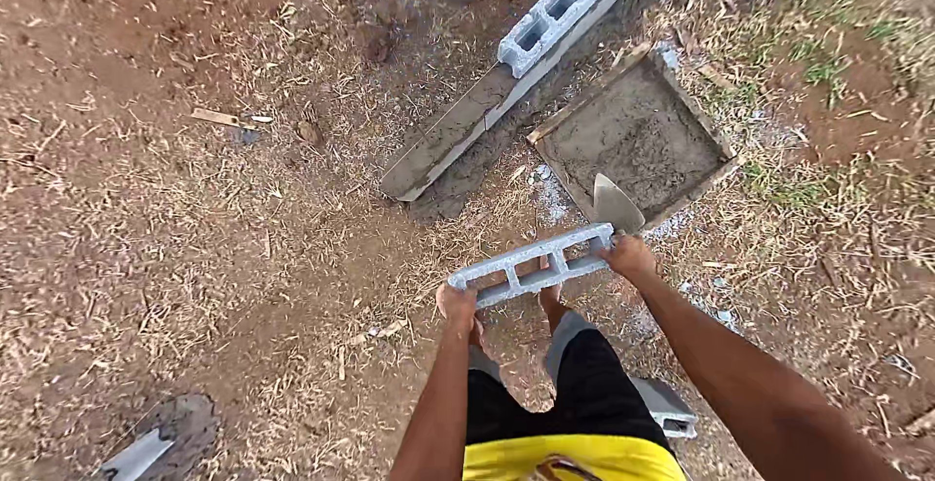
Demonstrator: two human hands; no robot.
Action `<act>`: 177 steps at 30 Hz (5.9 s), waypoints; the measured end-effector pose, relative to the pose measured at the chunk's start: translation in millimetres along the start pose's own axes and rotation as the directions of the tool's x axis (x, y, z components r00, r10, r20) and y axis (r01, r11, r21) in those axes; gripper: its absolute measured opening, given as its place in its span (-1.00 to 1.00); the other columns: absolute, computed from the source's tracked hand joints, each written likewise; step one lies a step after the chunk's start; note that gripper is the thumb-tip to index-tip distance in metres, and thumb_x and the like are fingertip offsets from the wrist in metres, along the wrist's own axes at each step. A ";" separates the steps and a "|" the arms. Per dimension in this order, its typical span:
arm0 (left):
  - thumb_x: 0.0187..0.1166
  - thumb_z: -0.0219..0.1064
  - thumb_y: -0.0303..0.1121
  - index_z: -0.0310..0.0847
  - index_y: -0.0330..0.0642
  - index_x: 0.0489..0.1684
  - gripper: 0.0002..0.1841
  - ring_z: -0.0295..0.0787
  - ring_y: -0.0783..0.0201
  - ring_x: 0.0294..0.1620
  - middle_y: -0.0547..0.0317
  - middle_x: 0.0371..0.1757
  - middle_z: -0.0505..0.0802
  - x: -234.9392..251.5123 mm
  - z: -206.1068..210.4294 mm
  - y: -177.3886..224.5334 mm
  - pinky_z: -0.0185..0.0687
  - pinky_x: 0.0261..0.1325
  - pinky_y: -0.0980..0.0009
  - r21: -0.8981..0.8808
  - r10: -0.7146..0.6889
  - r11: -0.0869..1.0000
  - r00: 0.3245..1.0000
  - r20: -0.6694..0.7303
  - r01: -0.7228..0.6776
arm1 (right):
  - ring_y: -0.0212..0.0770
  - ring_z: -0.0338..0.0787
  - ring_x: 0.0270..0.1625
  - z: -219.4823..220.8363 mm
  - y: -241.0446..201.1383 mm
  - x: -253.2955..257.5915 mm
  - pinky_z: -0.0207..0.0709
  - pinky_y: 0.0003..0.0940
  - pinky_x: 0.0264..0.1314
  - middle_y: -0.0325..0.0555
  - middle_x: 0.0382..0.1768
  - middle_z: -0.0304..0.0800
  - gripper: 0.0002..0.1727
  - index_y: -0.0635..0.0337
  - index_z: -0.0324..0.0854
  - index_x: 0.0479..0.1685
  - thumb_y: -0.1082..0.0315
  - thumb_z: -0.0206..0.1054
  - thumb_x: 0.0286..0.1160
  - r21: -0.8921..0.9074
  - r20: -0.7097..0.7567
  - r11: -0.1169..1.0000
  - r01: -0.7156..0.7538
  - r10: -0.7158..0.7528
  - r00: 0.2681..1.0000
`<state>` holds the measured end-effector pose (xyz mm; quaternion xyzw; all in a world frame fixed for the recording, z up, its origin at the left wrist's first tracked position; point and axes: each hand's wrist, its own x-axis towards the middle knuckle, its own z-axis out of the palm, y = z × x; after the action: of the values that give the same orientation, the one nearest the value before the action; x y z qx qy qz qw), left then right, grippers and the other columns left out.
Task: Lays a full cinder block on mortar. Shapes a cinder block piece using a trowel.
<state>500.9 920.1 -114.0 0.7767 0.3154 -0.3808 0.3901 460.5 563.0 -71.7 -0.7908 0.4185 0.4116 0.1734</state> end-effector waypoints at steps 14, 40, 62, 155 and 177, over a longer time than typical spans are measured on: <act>0.47 0.43 -0.55 0.44 -0.44 0.45 -0.47 0.74 0.06 0.21 -0.25 0.24 0.75 153.1 1.3 26.2 0.69 0.28 0.10 -0.188 0.115 0.975 0.992 -0.047 -0.122 | 0.46 0.69 0.35 23.4 -114.0 124.9 0.62 0.47 0.17 0.48 0.47 0.51 -0.37 0.26 0.71 0.26 -0.09 0.52 0.41 0.012 -0.189 0.996 0.093 -0.089 0.978; 0.56 0.33 -0.51 0.39 -0.37 0.50 -0.50 0.62 -0.12 0.21 -0.32 0.32 0.65 366.0 121.2 -59.4 0.61 0.15 -0.10 -0.336 -0.257 0.918 0.962 -0.096 0.212 | 0.39 0.62 0.45 153.2 -172.6 368.4 0.63 0.33 0.25 0.39 0.47 0.52 -0.49 0.24 0.79 0.13 -0.04 0.47 0.49 -0.076 -0.182 0.929 0.362 -0.370 0.911; 0.55 0.46 -0.36 0.39 -0.56 0.48 -0.40 0.54 -0.28 0.39 -0.50 0.42 0.58 375.1 110.7 -50.3 0.50 0.32 -0.23 -0.138 -0.180 0.975 0.982 -0.049 0.172 | 0.59 0.41 0.57 58.1 -52.8 325.7 0.32 0.60 0.43 0.52 0.52 0.46 -0.55 0.28 0.61 0.47 0.30 0.31 0.66 0.139 -0.597 0.973 0.184 -0.066 0.799; 0.91 -0.35 0.11 0.46 -0.15 0.50 -0.37 0.76 -0.03 0.20 -0.14 0.24 0.76 291.4 8.6 147.5 0.73 0.10 -0.12 -0.743 0.305 0.582 0.936 -0.179 -0.331 | 0.24 0.85 0.01 -122.9 -293.4 297.4 0.69 0.31 0.11 0.32 0.03 0.81 -0.61 0.32 0.73 0.16 0.29 0.55 0.42 0.223 -0.467 0.745 0.628 -0.484 0.740; 0.93 -0.43 0.02 0.44 -0.18 0.39 -0.40 0.76 0.23 -0.01 0.05 0.01 0.77 285.1 29.4 22.8 0.73 0.04 0.19 -0.618 0.304 0.754 0.952 0.030 -0.222 | 0.28 0.81 0.00 69.3 -139.0 316.5 0.55 0.46 0.09 0.27 -0.13 0.84 -0.64 0.27 0.82 0.01 0.19 0.58 0.36 0.340 -0.406 0.796 0.501 -0.357 0.841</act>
<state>654.4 938.8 -356.4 0.6202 0.2825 -0.2497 0.6879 635.6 523.6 -375.1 -0.8629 0.3284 0.1229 0.3639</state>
